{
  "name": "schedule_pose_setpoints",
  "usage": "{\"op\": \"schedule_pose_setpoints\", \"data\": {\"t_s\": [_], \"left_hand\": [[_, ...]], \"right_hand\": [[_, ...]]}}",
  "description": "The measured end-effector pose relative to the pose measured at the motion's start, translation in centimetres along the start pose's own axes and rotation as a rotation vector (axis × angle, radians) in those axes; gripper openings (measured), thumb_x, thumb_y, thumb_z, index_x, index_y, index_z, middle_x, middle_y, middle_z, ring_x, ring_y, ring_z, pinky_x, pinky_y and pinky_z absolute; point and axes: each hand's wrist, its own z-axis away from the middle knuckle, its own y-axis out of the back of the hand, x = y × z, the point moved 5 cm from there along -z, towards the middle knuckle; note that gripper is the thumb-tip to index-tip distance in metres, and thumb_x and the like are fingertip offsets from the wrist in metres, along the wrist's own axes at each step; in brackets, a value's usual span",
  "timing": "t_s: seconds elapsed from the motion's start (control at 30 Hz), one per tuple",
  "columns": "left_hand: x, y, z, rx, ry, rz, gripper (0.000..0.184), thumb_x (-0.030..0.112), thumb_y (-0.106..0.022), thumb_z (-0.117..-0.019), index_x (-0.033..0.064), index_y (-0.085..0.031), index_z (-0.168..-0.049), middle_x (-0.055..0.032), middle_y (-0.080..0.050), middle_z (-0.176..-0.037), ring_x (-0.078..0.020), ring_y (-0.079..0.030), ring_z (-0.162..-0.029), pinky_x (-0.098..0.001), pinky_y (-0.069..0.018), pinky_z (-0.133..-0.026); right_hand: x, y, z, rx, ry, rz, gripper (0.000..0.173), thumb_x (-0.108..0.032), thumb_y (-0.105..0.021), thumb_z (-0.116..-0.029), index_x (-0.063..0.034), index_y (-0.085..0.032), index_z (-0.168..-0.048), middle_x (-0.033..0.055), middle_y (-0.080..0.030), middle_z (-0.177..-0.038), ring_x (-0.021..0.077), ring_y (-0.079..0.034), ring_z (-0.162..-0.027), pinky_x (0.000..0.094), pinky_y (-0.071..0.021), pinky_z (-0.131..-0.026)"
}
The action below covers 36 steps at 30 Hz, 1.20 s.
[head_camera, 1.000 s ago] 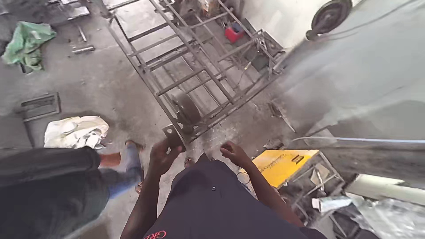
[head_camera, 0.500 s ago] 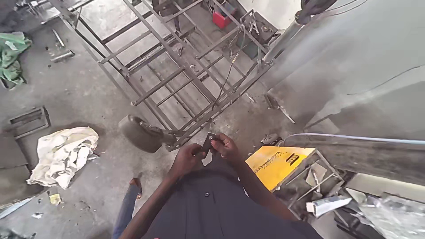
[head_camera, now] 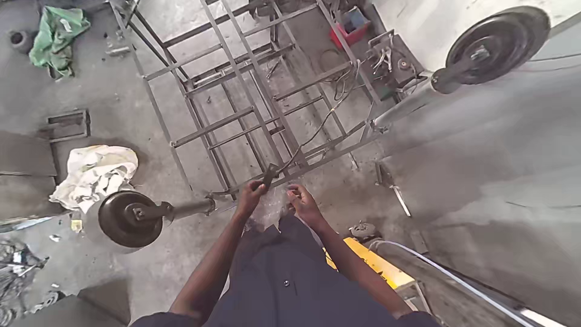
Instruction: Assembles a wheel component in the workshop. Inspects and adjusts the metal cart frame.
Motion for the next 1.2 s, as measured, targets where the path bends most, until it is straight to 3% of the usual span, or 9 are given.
{"op": "schedule_pose_setpoints", "data": {"t_s": [0.13,0.3,0.37,0.47,0.67,0.9,1.0,1.1,1.2], "left_hand": [[-1.0,-0.7,-11.6,0.078,0.085,-0.210,0.034,0.031,-0.058,-0.1047,0.0076,-0.069,-0.127,-0.0161,-0.073,-0.111,-0.0303,-0.070,-0.102,-0.0562,-0.0544,-0.096],[1.8,-3.7,-24.6,0.065,0.036,-0.436,0.033,0.029,-0.054,-0.1049,0.0116,-0.070,-0.127,-0.0168,-0.071,-0.121,-0.0347,-0.067,-0.115,-0.0609,-0.0501,-0.101],[2.7,-5.2,-28.4,0.058,0.040,-0.468,0.032,0.029,-0.054,-0.1049,0.0136,-0.070,-0.128,-0.0159,-0.069,-0.128,-0.0352,-0.064,-0.122,-0.0613,-0.0479,-0.105],[3.2,-6.8,-32.4,0.081,0.055,-0.494,0.031,0.030,-0.054,-0.1035,0.0166,-0.073,-0.123,-0.0149,-0.070,-0.126,-0.0362,-0.063,-0.122,-0.0642,-0.0465,-0.103],[3.3,-7.9,-35.4,0.115,0.106,-0.638,0.029,0.031,-0.054,-0.1024,0.0217,-0.073,-0.123,-0.0127,-0.069,-0.128,-0.0364,-0.063,-0.123,-0.0662,-0.0490,-0.098],[2.5,-7.3,-35.8,0.135,0.069,-0.657,0.026,0.029,-0.064,-0.0965,0.0177,-0.073,-0.119,-0.0149,-0.070,-0.123,-0.0379,-0.065,-0.117,-0.0656,-0.0509,-0.096],[2.4,-7.1,-35.7,0.129,0.070,-0.626,0.032,0.032,-0.066,-0.0959,0.0166,-0.071,-0.123,-0.0159,-0.070,-0.123,-0.0379,-0.065,-0.118,-0.0653,-0.0509,-0.097],[2.8,-6.1,-34.7,0.152,0.092,-0.547,0.041,0.035,-0.065,-0.0964,0.0139,-0.066,-0.131,-0.0162,-0.070,-0.124,-0.0372,-0.065,-0.118,-0.0648,-0.0506,-0.098],[1.8,-4.2,-30.6,0.226,0.060,-0.418,0.038,0.036,-0.062,-0.0993,0.0108,-0.068,-0.127,-0.0131,-0.073,-0.117,-0.0312,-0.068,-0.113,-0.0578,-0.0519,-0.100]], "right_hand": [[5.5,4.9,0.8,-0.061,-0.134,0.286,0.043,-0.039,-0.054,-0.1036,-0.0065,-0.063,-0.129,0.0101,-0.071,-0.105,0.0195,-0.071,-0.087,0.0422,-0.0605,-0.081],[13.0,10.9,6.4,-0.071,-0.399,0.576,0.040,-0.039,-0.055,-0.1038,-0.0097,-0.065,-0.129,0.0123,-0.072,-0.112,0.0270,-0.070,-0.102,0.0528,-0.0549,-0.095],[15.4,12.9,8.9,-0.046,-0.512,0.608,0.039,-0.037,-0.057,-0.1036,-0.0095,-0.065,-0.130,0.0129,-0.071,-0.115,0.0276,-0.070,-0.105,0.0526,-0.0547,-0.096],[18.2,15.7,12.1,0.019,-0.643,0.611,0.036,-0.035,-0.058,-0.1032,-0.0112,-0.065,-0.129,0.0108,-0.072,-0.111,0.0263,-0.070,-0.101,0.0517,-0.0554,-0.092],[20.2,18.8,14.4,0.088,-0.742,0.599,0.033,-0.035,-0.059,-0.1028,-0.0137,-0.065,-0.128,0.0083,-0.073,-0.110,0.0241,-0.071,-0.100,0.0511,-0.0555,-0.093],[18.7,20.2,12.2,0.104,-0.684,0.585,0.033,-0.032,-0.060,-0.1024,-0.0125,-0.065,-0.128,0.0085,-0.073,-0.108,0.0232,-0.071,-0.097,0.0497,-0.0566,-0.090],[17.9,20.6,11.1,0.103,-0.672,0.604,0.032,-0.033,-0.060,-0.1023,-0.0135,-0.065,-0.127,0.0075,-0.073,-0.107,0.0225,-0.071,-0.094,0.0491,-0.0574,-0.087],[16.5,21.0,9.4,0.087,-0.618,0.642,0.034,-0.033,-0.059,-0.1027,-0.0115,-0.066,-0.128,0.0100,-0.072,-0.110,0.0247,-0.071,-0.098,0.0509,-0.0565,-0.090],[14.9,20.8,7.8,0.053,-0.548,0.660,0.036,-0.033,-0.057,-0.1033,-0.0088,-0.065,-0.129,0.0136,-0.071,-0.113,0.0275,-0.070,-0.099,0.0525,-0.0559,-0.091]]}}
